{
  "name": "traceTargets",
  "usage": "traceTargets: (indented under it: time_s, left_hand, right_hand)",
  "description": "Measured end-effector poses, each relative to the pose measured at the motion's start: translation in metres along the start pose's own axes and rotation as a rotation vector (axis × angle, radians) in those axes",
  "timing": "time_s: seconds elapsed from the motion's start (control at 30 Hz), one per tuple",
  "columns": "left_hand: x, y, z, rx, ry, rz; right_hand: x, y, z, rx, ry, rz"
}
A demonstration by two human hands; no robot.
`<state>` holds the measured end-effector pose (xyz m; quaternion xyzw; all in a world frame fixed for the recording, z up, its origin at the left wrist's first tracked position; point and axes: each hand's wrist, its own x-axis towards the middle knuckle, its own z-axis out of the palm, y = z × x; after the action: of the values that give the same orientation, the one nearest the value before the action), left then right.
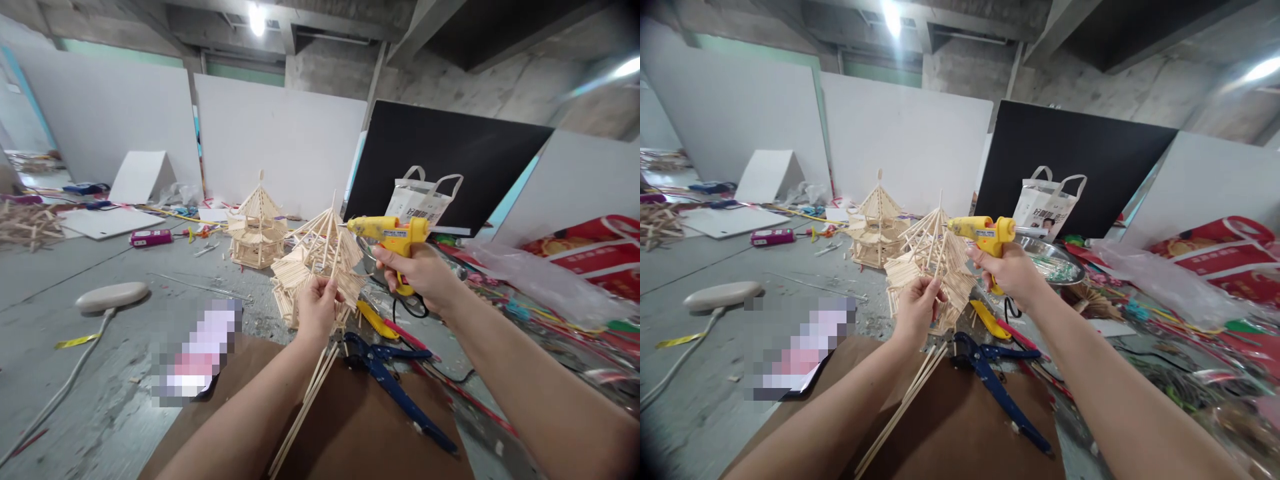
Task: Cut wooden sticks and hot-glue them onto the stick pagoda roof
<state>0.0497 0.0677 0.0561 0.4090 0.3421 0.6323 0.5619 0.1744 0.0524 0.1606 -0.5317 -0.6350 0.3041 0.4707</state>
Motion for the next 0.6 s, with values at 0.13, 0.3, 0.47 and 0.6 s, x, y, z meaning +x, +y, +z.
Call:
traceTargets:
  time_s: [0.13,0.3,0.47,0.6]
  left_hand:
    - [0.0,0.002,0.0,-0.026,-0.001,-0.009]
    - [0.0,0.001,-0.002,-0.028,-0.009,-0.016]
    - [0.0,0.002,-0.001,-0.036,-0.002,-0.019]
    - [0.0,0.001,-0.001,-0.027,-0.001,-0.01]
  right_hand:
    - [0.01,0.001,0.008,0.047,0.01,0.012]
    - [0.015,0.005,0.011,0.085,0.001,0.021]
    - [0.017,0.008,0.011,0.075,0.001,0.026]
    - [0.016,0.007,0.012,0.093,-0.011,0.036]
